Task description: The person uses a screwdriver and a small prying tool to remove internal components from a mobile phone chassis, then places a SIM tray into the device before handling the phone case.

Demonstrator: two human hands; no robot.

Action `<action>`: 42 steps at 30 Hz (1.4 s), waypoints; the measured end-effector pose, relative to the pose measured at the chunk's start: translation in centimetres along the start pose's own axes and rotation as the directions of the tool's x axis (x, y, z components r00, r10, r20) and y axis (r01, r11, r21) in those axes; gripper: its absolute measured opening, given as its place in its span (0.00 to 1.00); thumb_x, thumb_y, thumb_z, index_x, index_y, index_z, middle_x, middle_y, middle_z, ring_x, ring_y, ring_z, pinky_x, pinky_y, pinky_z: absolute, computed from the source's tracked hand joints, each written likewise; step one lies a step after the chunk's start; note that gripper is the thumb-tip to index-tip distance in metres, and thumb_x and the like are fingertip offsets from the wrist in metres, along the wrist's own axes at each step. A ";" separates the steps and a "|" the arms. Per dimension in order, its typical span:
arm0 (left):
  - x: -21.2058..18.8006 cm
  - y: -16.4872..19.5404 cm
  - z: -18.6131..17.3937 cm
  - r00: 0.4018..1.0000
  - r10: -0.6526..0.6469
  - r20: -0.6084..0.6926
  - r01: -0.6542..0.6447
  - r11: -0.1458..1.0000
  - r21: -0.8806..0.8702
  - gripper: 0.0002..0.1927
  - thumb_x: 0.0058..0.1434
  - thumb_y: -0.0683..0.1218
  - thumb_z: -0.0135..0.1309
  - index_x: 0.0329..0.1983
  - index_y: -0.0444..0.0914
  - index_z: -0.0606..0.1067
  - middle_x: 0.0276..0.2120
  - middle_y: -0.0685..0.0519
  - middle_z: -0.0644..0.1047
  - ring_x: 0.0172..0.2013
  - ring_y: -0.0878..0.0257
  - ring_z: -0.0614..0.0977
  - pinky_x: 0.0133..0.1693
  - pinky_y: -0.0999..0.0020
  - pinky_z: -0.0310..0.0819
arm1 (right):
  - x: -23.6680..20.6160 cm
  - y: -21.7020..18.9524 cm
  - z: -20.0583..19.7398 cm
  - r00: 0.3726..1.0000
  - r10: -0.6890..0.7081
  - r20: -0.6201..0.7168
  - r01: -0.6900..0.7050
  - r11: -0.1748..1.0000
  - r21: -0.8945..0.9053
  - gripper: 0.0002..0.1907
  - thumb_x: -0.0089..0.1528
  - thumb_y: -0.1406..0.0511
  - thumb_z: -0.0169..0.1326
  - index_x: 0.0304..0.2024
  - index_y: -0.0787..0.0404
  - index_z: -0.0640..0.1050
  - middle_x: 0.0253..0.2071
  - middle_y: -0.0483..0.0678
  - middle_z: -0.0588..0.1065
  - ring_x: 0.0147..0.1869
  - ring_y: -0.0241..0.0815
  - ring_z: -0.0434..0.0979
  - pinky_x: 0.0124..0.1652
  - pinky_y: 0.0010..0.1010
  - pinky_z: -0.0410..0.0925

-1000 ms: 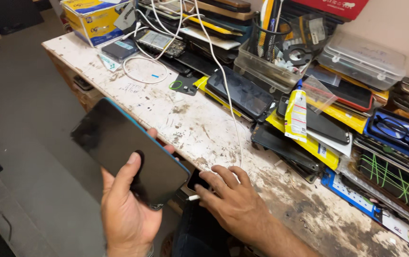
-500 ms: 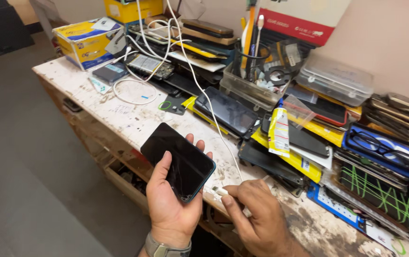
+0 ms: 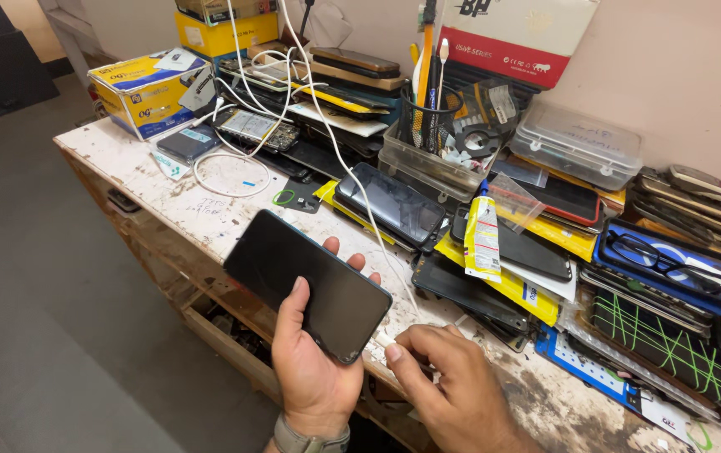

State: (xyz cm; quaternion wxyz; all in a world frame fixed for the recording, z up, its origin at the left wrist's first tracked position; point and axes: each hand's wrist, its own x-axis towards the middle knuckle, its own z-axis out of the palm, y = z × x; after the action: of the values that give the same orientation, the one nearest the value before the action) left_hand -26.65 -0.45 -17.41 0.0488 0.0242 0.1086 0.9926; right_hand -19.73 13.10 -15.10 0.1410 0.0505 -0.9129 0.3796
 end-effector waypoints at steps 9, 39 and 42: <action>-0.6 -0.5 0.2 0.991 0.129 0.022 -0.131 0.986 0.103 0.25 0.69 0.47 0.41 0.67 0.32 0.63 0.58 0.39 0.74 0.48 0.48 0.79 0.49 0.46 0.77 | -0.5 0.6 0.7 0.988 0.102 0.120 -0.124 0.973 0.195 0.12 0.63 0.62 0.55 0.32 0.66 0.79 0.25 0.50 0.78 0.30 0.39 0.76 0.33 0.33 0.69; 5.1 -3.9 -3.7 0.999 0.007 -0.039 0.001 0.980 0.197 0.41 0.65 0.73 0.31 0.70 0.43 0.64 0.55 0.38 0.76 0.47 0.45 0.81 0.48 0.48 0.74 | -10.7 36.2 1.2 0.965 -0.261 -0.038 0.211 0.849 -0.484 0.16 0.56 0.54 0.59 0.46 0.43 0.84 0.42 0.39 0.84 0.53 0.41 0.82 0.57 0.41 0.68; 5.0 -3.8 -4.1 0.999 -0.030 -0.012 0.032 0.983 0.182 0.44 0.64 0.75 0.30 0.70 0.41 0.64 0.57 0.38 0.76 0.49 0.45 0.81 0.49 0.49 0.74 | -10.4 37.3 1.5 0.977 -0.201 0.078 0.213 0.852 -0.478 0.16 0.56 0.55 0.60 0.47 0.43 0.86 0.44 0.40 0.84 0.55 0.43 0.82 0.57 0.43 0.67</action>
State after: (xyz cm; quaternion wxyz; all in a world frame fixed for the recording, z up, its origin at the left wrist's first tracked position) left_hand -31.55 2.89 -22.08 0.0614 0.0224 0.1997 0.9777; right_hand -17.58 38.23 -44.51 0.1775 0.1163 -0.9697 0.1213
